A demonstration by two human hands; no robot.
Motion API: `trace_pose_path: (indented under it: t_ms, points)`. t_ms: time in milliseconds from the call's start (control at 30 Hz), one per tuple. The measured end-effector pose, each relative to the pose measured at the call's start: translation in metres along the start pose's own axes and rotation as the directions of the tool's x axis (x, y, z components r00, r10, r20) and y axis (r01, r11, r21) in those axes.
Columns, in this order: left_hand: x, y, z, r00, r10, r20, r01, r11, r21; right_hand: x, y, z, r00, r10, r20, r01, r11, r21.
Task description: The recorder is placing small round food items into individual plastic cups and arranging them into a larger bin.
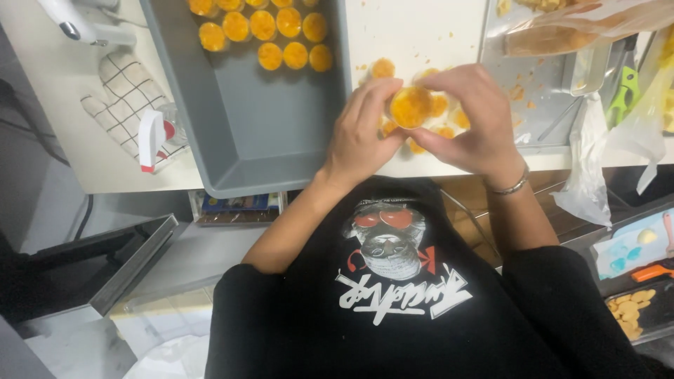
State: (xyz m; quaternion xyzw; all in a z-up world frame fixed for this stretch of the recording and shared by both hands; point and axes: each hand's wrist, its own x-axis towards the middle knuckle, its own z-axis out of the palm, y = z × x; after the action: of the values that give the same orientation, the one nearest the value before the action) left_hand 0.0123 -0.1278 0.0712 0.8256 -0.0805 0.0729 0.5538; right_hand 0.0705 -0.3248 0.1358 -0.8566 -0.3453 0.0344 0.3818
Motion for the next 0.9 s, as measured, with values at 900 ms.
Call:
trace_pose_path:
  t_ms: [900]
  points:
    - [-0.049,-0.238,-0.111,0.827,-0.412,-0.384,0.545,0.755,0.365,-0.003,0.156,0.179,0.962,0.269,-0.049,-0.272,0.924,-0.269]
